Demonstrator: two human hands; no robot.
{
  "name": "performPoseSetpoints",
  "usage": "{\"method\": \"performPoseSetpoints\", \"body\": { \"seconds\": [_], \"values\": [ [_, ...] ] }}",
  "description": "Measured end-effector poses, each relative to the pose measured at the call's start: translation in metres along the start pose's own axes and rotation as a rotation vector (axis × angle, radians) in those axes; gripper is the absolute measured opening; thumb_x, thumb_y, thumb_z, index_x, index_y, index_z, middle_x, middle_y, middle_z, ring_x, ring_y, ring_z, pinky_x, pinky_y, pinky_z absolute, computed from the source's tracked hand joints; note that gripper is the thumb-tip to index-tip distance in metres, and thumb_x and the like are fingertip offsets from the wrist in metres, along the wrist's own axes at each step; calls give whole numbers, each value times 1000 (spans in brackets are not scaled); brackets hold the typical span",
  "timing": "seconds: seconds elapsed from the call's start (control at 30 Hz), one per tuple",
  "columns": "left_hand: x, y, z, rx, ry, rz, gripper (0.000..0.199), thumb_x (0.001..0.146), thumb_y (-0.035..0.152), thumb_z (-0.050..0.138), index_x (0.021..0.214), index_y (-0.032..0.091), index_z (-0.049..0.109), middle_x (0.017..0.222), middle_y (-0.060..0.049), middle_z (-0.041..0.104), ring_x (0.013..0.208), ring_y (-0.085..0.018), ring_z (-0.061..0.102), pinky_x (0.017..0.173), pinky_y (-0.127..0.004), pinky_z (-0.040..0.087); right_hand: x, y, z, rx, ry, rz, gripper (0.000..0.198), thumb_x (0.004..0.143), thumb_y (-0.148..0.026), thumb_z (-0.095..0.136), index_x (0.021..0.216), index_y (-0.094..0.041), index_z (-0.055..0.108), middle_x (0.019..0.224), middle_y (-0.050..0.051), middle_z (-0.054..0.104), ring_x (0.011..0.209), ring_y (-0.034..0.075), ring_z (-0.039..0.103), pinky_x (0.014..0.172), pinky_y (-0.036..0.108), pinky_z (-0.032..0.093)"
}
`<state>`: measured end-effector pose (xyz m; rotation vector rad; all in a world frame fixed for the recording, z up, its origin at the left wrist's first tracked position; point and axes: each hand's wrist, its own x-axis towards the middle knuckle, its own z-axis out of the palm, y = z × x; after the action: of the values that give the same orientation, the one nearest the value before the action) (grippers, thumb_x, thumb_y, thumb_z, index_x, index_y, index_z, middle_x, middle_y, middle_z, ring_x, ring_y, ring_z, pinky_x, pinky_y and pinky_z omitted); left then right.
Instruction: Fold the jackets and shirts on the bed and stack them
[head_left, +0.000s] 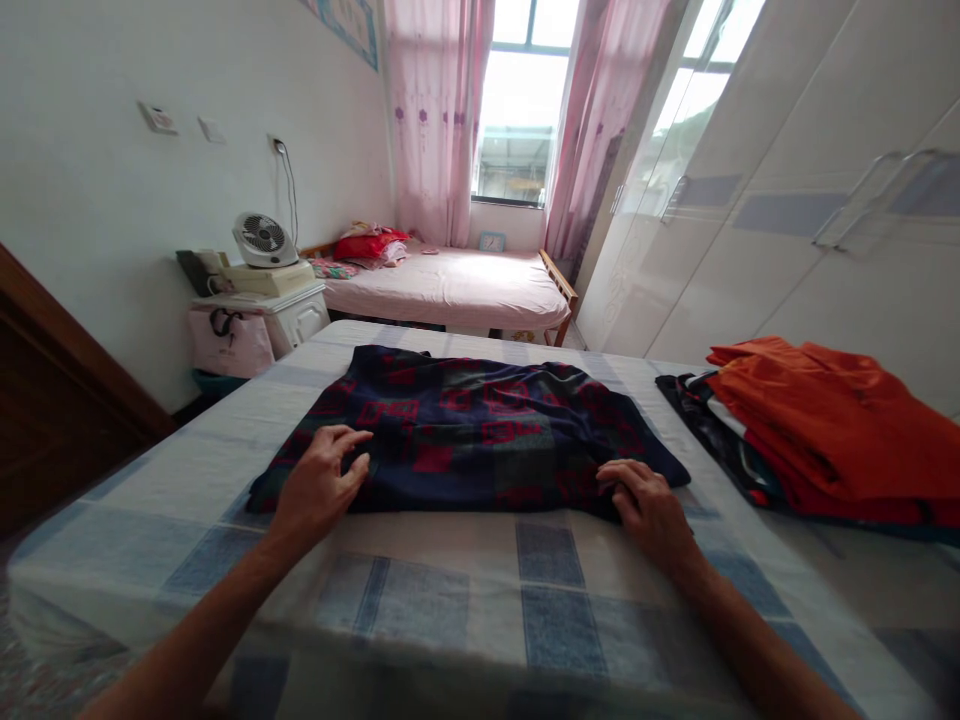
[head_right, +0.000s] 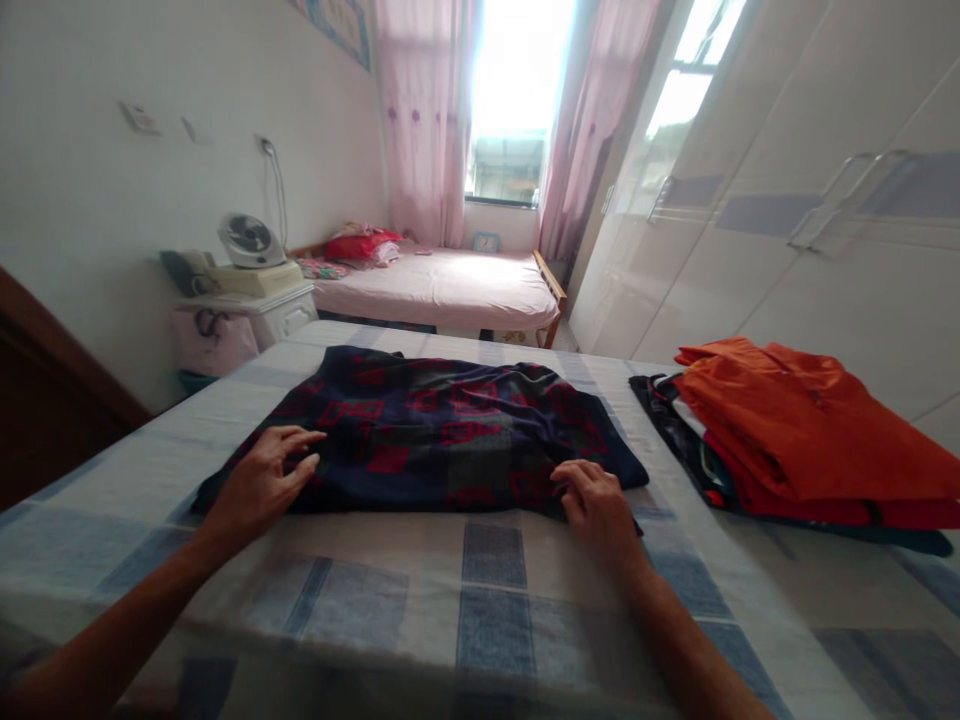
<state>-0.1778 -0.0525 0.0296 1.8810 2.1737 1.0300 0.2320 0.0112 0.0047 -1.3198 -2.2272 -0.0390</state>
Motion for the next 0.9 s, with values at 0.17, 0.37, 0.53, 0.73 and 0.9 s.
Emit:
{"method": "performPoseSetpoints", "body": {
  "seconds": [0.17, 0.37, 0.53, 0.73, 0.9],
  "values": [
    [6, 10, 18, 158, -57, 404, 42, 86, 41, 43, 121, 24, 59, 141, -6, 44, 130, -27, 38, 109, -41, 29, 17, -26, -5, -10, 90, -84, 32, 89, -28, 42, 118, -21, 54, 126, 9, 56, 117, 22, 49, 97, 39, 36],
    [7, -8, 37, 259, -423, 307, 55, 88, 54, 37, 133, 25, 47, 142, -5, 43, 134, -26, 33, 109, -48, 26, 20, -23, 9, 22, -275, -7, 36, 91, -39, 39, 117, -24, 60, 124, 6, 60, 117, 23, 52, 96, 42, 41],
    [59, -20, 9, 199, -288, 261, 49, 90, 49, 31, 121, 23, 59, 132, -3, 55, 118, -19, 52, 103, -31, 37, 57, 15, -5, 83, -153, 143, 39, 89, -42, 36, 112, -23, 61, 119, 6, 62, 105, 22, 60, 93, 36, 44],
    [158, -71, 16, 315, -184, 178, 44, 82, 31, 38, 116, 14, 62, 131, -10, 54, 122, -23, 48, 107, -34, 34, 141, 70, 15, -67, -69, 283, 49, 85, -40, 37, 121, -12, 56, 126, 14, 56, 117, 27, 52, 100, 39, 39],
    [216, -106, 35, 311, -171, 161, 53, 77, 26, 39, 127, 12, 52, 139, -11, 46, 130, -25, 38, 110, -38, 26, 206, 105, 50, -74, -215, 425, 59, 85, -45, 35, 127, -7, 51, 133, 17, 51, 124, 28, 46, 104, 39, 34]
  ]
}}
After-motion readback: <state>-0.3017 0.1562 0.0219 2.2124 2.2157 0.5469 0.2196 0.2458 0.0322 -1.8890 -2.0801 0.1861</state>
